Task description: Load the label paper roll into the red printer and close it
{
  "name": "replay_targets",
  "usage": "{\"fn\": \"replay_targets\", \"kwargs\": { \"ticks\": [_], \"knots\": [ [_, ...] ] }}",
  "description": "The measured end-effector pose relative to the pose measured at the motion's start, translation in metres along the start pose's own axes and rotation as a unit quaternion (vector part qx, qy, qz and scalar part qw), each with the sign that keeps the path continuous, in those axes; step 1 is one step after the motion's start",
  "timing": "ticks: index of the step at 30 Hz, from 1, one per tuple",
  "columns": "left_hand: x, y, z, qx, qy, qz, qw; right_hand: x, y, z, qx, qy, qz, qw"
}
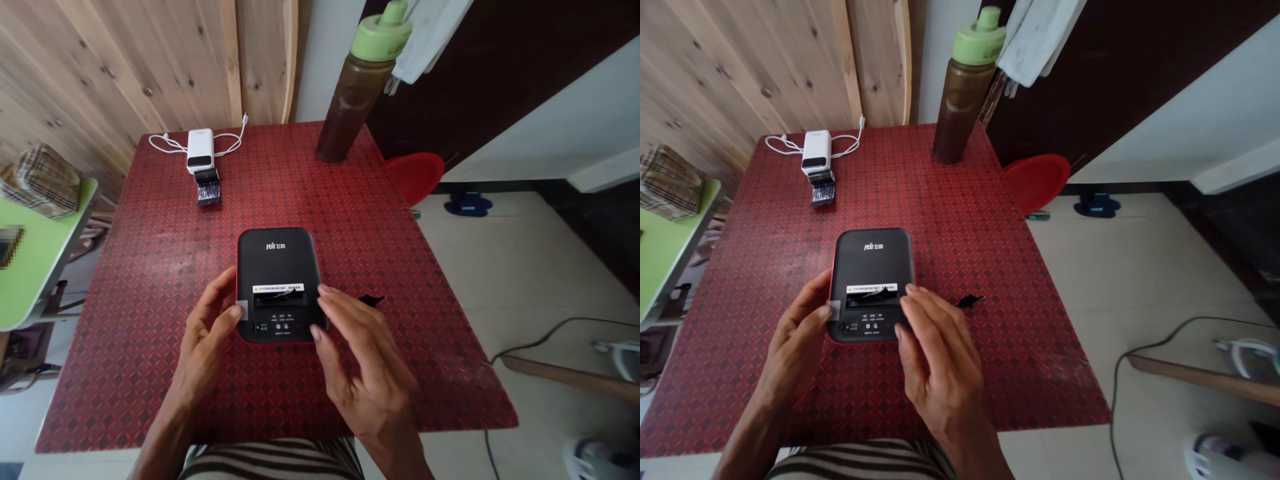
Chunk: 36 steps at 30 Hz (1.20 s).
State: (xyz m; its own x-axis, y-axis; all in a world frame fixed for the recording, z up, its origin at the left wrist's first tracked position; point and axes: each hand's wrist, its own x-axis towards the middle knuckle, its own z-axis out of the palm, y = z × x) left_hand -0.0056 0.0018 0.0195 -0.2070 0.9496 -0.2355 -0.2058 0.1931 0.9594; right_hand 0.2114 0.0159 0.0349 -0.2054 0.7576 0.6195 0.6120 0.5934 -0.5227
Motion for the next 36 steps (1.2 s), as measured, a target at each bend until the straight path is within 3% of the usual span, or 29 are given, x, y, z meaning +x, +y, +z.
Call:
{"fn": "replay_targets", "kwargs": {
  "ticks": [5,10,28,36],
  "knots": [
    [-0.003,0.001,-0.003,-0.001,0.007,-0.019,1.000,-0.026,-0.004,0.002,-0.013,0.029,0.079,0.996],
    [0.001,0.005,0.005,-0.004,0.025,-0.024,0.999,-0.032,-0.008,0.007,-0.023,0.034,0.109,0.993],
    [0.003,0.008,0.022,-0.021,0.091,-0.022,0.995,-0.033,-0.008,0.012,0.025,0.042,0.149,0.988],
    [0.003,0.002,0.019,-0.010,0.052,-0.001,0.999,-0.032,-0.010,0.010,0.011,0.038,0.149,0.988]
  ]
}}
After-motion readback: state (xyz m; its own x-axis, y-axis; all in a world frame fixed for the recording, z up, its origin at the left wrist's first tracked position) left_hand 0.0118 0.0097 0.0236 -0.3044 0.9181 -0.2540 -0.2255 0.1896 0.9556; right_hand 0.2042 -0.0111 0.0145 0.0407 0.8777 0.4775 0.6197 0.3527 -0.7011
